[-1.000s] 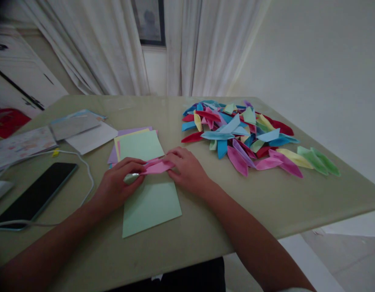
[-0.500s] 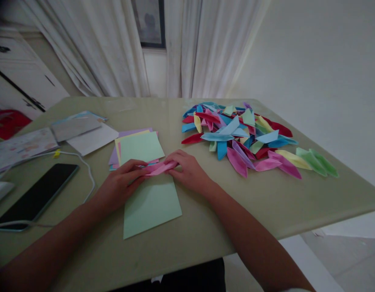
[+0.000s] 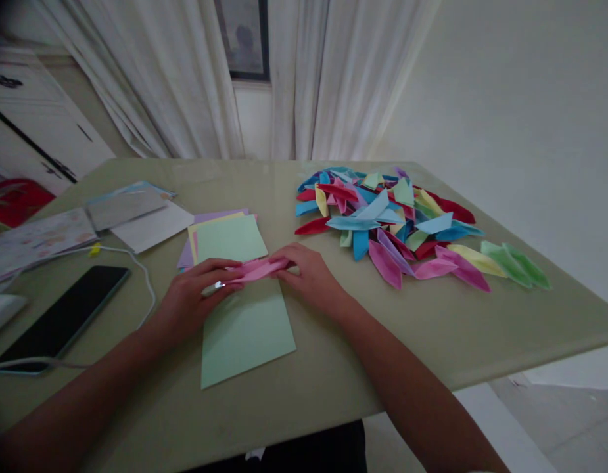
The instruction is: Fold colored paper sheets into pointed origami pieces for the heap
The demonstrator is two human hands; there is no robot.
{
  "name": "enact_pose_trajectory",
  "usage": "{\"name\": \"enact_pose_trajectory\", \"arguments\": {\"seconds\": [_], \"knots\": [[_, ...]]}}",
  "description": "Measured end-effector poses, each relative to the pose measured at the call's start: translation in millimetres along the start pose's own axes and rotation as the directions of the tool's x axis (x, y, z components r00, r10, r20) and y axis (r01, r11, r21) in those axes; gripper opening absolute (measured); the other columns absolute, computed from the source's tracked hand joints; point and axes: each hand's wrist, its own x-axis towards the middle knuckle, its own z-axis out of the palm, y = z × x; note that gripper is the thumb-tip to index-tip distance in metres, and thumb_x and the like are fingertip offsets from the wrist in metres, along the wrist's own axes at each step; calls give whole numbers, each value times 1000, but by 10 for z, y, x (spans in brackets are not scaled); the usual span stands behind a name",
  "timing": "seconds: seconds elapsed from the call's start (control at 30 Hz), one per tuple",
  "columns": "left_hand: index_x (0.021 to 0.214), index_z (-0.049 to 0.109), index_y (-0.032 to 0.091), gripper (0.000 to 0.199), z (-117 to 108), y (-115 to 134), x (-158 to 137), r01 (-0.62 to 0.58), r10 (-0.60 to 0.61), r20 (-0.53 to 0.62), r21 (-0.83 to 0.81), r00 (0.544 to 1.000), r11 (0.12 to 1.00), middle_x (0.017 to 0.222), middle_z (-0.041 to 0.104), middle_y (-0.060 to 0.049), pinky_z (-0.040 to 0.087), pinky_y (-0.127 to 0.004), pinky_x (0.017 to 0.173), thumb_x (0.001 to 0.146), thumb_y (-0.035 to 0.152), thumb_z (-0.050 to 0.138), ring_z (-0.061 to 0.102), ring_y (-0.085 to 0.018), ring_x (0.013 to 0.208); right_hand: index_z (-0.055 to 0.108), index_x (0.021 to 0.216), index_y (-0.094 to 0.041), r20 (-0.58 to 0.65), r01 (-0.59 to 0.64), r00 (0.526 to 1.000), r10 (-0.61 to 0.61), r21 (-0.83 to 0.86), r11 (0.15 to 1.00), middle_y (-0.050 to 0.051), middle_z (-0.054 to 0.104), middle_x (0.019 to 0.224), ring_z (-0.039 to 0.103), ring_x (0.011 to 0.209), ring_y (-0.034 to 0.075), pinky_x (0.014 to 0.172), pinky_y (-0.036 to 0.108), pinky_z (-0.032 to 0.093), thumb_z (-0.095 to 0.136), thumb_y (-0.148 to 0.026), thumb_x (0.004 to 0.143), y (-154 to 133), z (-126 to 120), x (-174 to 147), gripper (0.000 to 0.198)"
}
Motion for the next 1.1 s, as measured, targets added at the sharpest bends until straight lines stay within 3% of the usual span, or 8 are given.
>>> {"name": "enact_pose_trajectory", "arguments": {"seconds": [0.13, 0.33, 0.53, 0.67, 0.8, 1.1], "knots": [[113, 80, 24, 20, -30, 2, 26, 93, -97, -49, -81, 994, 992, 115, 80, -8, 62, -36, 90, 98, 34, 70, 77, -23, 102, 77, 103, -19, -49, -2, 999, 3, 18, 1000, 7, 76, 101, 70, 93, 20, 83, 33, 54, 79, -17, 89, -9, -17, 9, 14], [117, 78, 23, 25, -72, 39, 34, 16, -15, 3, -64, 1000, 998, 108, 81, -7, 61, -30, 82, 105, 31, 58, 76, -19, 94, 79, 103, -19, -50, -40, 998, 43, 69, 997, 7, 76, 101, 71, 92, 20, 81, 32, 55, 78, -16, 88, 15, -20, 6, 15], [104, 79, 22, 23, -101, 81, -1, 29, -31, -94, -15, 995, 999, 91, 83, -3, 59, -26, 69, 100, 41, 67, 76, -17, 75, 80, 104, -20, -7, -89, 996, 91, 148, 985, 7, 75, 101, 71, 89, 19, 80, 32, 57, 77, -18, 88, 11, -13, 7, 16], [111, 80, 23, 21, -103, 68, -9, 13, -16, -85, -35, 996, 999, 96, 84, -4, 61, -27, 74, 99, 37, 69, 78, -18, 78, 80, 105, -20, -45, -103, 993, 113, 180, 978, 6, 76, 101, 72, 90, 19, 81, 31, 57, 76, -15, 87, -5, -24, 21, 19], [115, 78, 24, 22, -97, 26, -8, 86, -94, -90, -88, 991, 992, 100, 84, -4, 61, -28, 74, 100, 34, 67, 79, -19, 81, 80, 107, -19, -13, -121, 992, 125, 183, 976, 7, 76, 102, 72, 89, 18, 80, 31, 57, 75, -14, 87, 6, -41, 32, 21], [103, 79, 22, 17, -85, -25, -8, 88, -91, -63, -61, 994, 994, 91, 82, -4, 60, -28, 71, 98, 36, 69, 76, -19, 78, 78, 108, -20, 7, -86, 996, 86, 145, 986, 7, 76, 103, 71, 90, 19, 79, 32, 56, 74, -19, 91, 26, -55, 24, 18]]}}
